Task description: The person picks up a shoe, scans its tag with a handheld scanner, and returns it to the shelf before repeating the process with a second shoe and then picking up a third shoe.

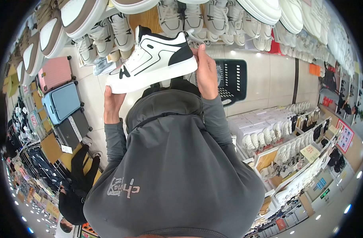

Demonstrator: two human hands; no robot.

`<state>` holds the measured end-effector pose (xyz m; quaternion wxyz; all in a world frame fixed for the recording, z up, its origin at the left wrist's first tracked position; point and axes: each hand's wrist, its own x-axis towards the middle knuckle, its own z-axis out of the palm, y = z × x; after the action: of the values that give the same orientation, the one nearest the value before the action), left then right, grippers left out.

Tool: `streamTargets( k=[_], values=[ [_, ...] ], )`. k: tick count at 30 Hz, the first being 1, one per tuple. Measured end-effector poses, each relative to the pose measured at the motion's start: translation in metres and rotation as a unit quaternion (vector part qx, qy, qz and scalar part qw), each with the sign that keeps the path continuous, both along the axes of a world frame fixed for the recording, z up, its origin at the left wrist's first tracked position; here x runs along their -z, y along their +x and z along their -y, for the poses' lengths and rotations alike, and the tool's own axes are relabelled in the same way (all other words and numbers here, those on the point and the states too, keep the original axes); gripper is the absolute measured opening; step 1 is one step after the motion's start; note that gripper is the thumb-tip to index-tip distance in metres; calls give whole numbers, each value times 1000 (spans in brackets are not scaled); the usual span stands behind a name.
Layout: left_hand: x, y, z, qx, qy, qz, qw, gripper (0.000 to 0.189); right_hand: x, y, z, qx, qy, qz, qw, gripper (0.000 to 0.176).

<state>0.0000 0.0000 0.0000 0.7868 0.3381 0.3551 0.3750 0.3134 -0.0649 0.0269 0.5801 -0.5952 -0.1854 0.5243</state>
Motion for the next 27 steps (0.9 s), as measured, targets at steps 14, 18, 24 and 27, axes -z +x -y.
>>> streamTargets(
  k=[14, 18, 24, 27],
  values=[
    [10, 0, 2, 22, 19, 32, 999, 96, -7, -8, 0, 23, 17, -44, 999, 58],
    [2, 7, 3, 0, 19, 7, 1000, 98, 0, -10, 2, 19, 33, -68, 997, 52],
    [-14, 23, 9, -50, 28, -33, 998, 103, -3, -23, -1, 38, 104, -80, 991, 52],
    [-20, 29, 11, -56, 47, -35, 997, 99, 5, -28, 1, 35, 120, -98, 987, 50]
  ],
)
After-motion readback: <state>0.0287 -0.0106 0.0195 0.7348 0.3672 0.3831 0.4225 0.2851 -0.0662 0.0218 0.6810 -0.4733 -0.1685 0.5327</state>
